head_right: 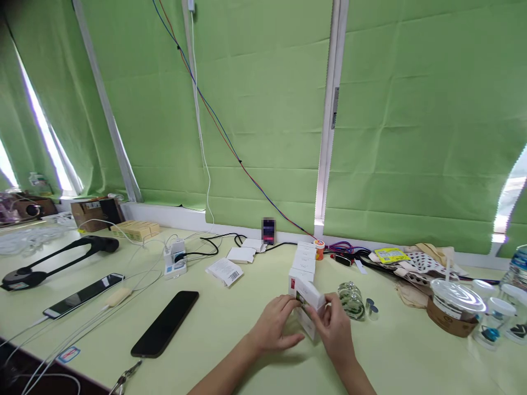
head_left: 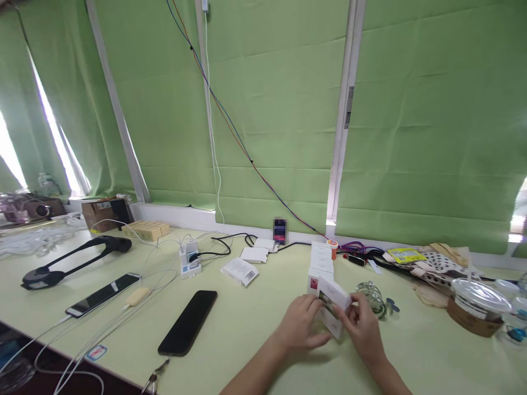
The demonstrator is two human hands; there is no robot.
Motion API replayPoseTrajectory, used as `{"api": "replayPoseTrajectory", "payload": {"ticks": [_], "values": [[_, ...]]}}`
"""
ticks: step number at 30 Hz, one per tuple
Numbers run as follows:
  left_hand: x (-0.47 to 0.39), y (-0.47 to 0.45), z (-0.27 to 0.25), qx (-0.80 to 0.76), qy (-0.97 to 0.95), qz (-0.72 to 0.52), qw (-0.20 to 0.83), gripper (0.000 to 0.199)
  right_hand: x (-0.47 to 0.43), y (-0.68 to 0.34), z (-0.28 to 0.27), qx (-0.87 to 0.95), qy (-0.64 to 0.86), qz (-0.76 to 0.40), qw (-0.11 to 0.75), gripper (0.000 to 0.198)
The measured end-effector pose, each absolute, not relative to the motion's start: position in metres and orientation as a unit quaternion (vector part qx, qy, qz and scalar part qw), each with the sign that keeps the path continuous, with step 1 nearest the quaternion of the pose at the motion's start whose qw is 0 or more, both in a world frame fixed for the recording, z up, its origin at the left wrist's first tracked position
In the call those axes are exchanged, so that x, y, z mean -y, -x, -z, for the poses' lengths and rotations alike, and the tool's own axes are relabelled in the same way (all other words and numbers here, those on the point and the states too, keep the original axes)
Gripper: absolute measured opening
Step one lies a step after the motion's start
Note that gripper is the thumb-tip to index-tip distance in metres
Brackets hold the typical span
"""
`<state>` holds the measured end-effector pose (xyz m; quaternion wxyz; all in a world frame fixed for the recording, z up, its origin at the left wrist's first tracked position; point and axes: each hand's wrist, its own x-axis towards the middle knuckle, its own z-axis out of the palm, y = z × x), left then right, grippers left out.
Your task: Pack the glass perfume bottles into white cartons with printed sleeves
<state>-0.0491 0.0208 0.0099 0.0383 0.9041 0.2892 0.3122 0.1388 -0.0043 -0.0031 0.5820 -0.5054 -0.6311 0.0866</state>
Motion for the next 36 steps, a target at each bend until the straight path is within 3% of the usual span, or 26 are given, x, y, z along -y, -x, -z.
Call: {"api": "replayPoseTrajectory", "payload": {"ticks": [4,7,10,15,19,27,36], "values": [[-0.016,0.039,-0.005,-0.344,-0.841,-0.354,0.222,0.070,0.012,-0.119,0.007,0.705,0.417,-0.177,0.546,0.027],[-0.018,0.035,-0.002,-0.356,-0.767,-0.409,0.343,0.052,0.012,-0.116,0.006,0.708,0.401,-0.209,0.543,0.028],[-0.027,0.037,0.003,-0.354,-0.720,-0.451,0.392,0.044,0.009,-0.123,0.005,0.663,0.455,-0.177,0.568,0.025],[-0.035,0.048,0.006,-0.272,-0.771,-0.453,0.354,0.071,0.001,-0.142,0.006,0.671,0.472,0.045,0.571,0.026],[-0.031,0.054,-0.001,-0.243,-0.838,-0.396,0.286,0.069,-0.003,-0.152,0.009,0.720,0.430,0.149,0.523,0.034],[-0.037,0.056,0.003,-0.297,-0.795,-0.416,0.327,0.057,-0.007,-0.158,0.004,0.714,0.449,0.171,0.510,0.027],[-0.040,0.063,-0.003,-0.323,-0.839,-0.373,0.231,0.065,-0.005,-0.140,0.021,0.721,0.442,0.097,0.524,0.032]]}}
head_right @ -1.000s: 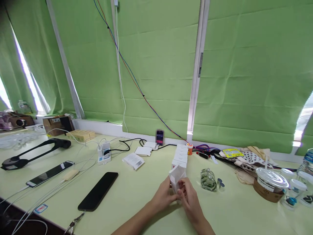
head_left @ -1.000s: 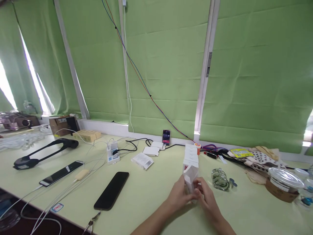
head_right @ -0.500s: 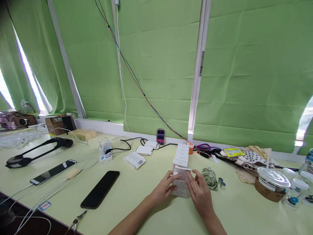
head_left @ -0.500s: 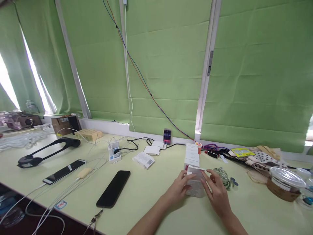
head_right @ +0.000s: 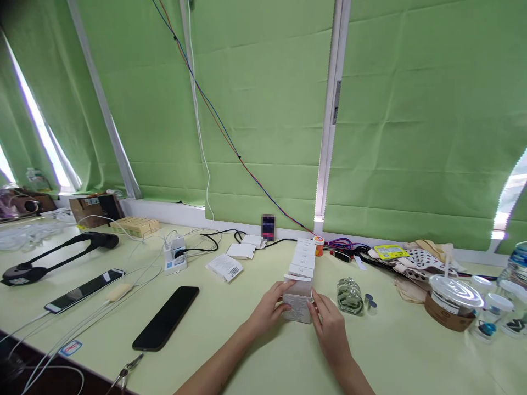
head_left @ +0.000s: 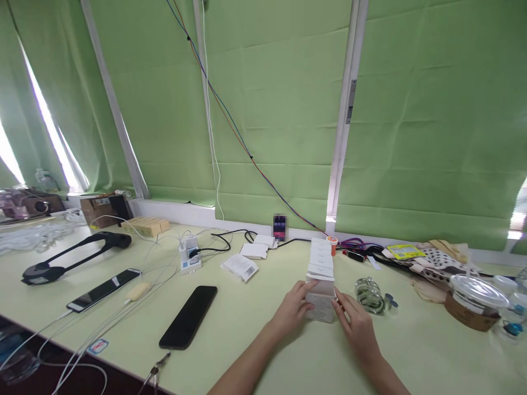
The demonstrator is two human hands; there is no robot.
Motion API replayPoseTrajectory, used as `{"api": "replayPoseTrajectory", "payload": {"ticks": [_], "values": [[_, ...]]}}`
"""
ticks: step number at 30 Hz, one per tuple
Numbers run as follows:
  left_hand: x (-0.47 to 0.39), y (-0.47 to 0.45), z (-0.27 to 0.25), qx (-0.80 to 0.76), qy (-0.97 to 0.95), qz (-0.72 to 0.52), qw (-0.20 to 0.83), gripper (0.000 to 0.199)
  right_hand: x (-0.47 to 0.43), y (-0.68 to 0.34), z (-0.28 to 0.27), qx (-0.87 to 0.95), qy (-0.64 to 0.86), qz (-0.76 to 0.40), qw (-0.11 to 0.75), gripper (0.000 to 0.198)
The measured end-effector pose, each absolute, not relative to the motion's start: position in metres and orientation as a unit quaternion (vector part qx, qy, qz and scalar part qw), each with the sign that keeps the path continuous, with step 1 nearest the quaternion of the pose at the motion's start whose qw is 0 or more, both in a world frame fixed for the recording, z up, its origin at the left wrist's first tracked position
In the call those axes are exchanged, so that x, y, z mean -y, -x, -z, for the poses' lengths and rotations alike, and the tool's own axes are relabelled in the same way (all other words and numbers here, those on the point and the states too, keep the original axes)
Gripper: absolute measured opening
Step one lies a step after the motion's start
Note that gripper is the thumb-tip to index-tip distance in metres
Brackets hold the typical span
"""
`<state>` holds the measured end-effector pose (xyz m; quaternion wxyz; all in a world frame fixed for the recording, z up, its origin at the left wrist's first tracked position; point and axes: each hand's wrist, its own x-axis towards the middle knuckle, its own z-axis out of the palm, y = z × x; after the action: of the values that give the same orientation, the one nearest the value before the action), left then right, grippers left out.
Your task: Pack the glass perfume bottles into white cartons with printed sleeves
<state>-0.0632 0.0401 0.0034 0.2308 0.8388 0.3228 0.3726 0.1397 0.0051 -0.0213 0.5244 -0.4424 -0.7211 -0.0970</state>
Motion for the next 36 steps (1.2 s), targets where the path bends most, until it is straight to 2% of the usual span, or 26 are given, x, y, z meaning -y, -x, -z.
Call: {"api": "replayPoseTrajectory", "payload": {"ticks": [4,8,10,15,19,25,30,34,36], "values": [[-0.042,0.066,-0.003,-0.329,-0.837,-0.372,0.229,0.062,-0.001,-0.135,0.020,0.713,0.455,0.082,0.527,0.031],[-0.043,0.066,-0.003,-0.324,-0.818,-0.384,0.280,0.048,-0.003,-0.143,0.012,0.704,0.472,0.125,0.516,0.029],[-0.043,0.063,-0.003,-0.324,-0.799,-0.394,0.319,0.047,-0.004,-0.147,0.010,0.701,0.466,0.147,0.519,0.026],[-0.044,0.058,0.001,-0.322,-0.745,-0.423,0.403,0.053,-0.005,-0.149,0.009,0.719,0.426,0.127,0.534,0.023],[-0.044,0.059,0.002,-0.331,-0.762,-0.412,0.374,0.056,-0.007,-0.149,0.010,0.746,0.406,0.144,0.508,0.033],[-0.041,0.056,0.001,-0.280,-0.785,-0.417,0.363,0.072,-0.010,-0.147,0.013,0.736,0.443,0.175,0.481,0.046],[-0.041,0.053,0.006,-0.277,-0.767,-0.411,0.408,0.073,-0.010,-0.147,0.017,0.748,0.436,0.169,0.471,0.041],[-0.037,0.052,0.005,-0.279,-0.758,-0.418,0.415,0.093,-0.009,-0.146,0.022,0.752,0.425,0.136,0.485,0.037],[-0.033,0.052,0.003,-0.284,-0.769,-0.413,0.398,0.096,-0.009,-0.146,0.025,0.752,0.421,0.120,0.493,0.035]]}}
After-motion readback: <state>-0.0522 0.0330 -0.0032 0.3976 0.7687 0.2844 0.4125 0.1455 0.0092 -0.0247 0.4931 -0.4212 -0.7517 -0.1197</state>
